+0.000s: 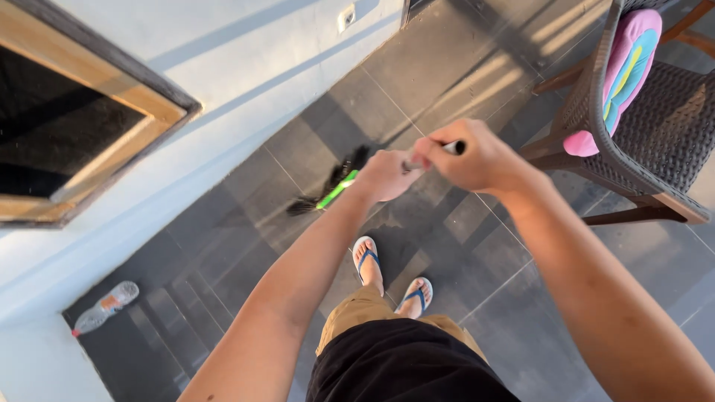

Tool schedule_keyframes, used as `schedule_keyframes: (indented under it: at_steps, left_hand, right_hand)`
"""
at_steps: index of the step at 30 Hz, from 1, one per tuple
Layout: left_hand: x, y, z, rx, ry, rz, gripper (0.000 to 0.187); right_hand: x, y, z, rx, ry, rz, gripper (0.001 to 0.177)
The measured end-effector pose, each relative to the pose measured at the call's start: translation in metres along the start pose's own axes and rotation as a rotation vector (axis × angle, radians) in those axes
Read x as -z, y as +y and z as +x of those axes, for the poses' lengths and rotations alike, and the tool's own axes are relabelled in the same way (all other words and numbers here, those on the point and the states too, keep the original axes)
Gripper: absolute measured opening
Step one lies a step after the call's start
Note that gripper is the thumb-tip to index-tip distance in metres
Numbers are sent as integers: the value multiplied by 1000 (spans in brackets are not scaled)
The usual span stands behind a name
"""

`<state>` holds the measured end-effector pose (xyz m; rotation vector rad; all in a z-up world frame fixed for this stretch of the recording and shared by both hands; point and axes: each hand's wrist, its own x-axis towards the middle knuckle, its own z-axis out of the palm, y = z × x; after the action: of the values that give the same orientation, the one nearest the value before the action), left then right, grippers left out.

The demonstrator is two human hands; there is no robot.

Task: Sweep the floor of an outdoor balcony using a broom.

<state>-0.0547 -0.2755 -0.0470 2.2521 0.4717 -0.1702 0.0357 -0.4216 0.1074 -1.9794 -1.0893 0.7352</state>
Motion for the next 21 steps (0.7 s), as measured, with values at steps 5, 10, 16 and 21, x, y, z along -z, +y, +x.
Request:
schedule_keyframes:
  at_steps: [5, 10, 16, 21]
  left_hand:
    - [-48, 58, -28, -34, -33, -55, 34]
    - [-56, 89, -58, -33, -95, -31, 33]
    - [-13, 73, -60, -184, -19, 191, 28]
    - [35, 36, -64, -96, -19, 292, 32]
  right_hand:
    - [34, 3, -67, -72, -4, -70, 27]
    - [35, -1, -115, -132, 3, -80, 29]
    - [10, -36, -109, -5, 161, 74, 30]
    - [-35, -41, -69, 168, 159, 136, 29]
